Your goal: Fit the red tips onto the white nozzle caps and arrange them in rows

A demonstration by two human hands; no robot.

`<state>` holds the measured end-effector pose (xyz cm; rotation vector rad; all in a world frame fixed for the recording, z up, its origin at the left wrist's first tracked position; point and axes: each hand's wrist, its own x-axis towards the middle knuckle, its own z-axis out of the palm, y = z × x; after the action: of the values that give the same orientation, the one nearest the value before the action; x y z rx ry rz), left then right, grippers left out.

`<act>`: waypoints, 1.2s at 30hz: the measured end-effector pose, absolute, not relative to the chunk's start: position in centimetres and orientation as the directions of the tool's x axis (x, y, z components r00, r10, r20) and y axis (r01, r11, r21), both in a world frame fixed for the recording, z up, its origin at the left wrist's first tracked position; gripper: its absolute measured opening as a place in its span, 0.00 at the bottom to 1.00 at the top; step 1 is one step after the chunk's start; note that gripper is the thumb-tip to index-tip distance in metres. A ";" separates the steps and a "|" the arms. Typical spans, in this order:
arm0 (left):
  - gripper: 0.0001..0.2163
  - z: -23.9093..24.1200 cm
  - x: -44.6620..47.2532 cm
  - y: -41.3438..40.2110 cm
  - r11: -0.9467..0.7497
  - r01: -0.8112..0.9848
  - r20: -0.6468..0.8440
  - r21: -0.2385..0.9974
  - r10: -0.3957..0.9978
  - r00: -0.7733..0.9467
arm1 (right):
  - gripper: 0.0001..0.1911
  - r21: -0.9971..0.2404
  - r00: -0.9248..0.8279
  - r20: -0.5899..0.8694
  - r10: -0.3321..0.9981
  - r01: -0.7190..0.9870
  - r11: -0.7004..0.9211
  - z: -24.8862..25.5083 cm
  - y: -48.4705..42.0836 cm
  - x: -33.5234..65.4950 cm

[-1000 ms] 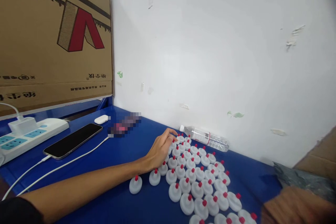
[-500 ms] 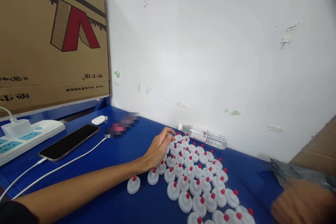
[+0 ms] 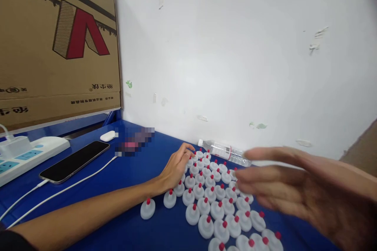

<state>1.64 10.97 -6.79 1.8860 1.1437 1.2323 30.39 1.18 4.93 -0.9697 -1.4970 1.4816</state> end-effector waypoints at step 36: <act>0.15 -7.7 1.8 11.9 -0.435 0.319 0.391 0.842 0.899 0.196 | 0.32 -0.966 -0.249 0.107 0.963 0.204 0.160 8.1 1.7 26.6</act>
<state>1.84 11.89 -7.70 1.8675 1.1357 1.2289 26.57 1.67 8.05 -1.1450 -1.6144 1.1614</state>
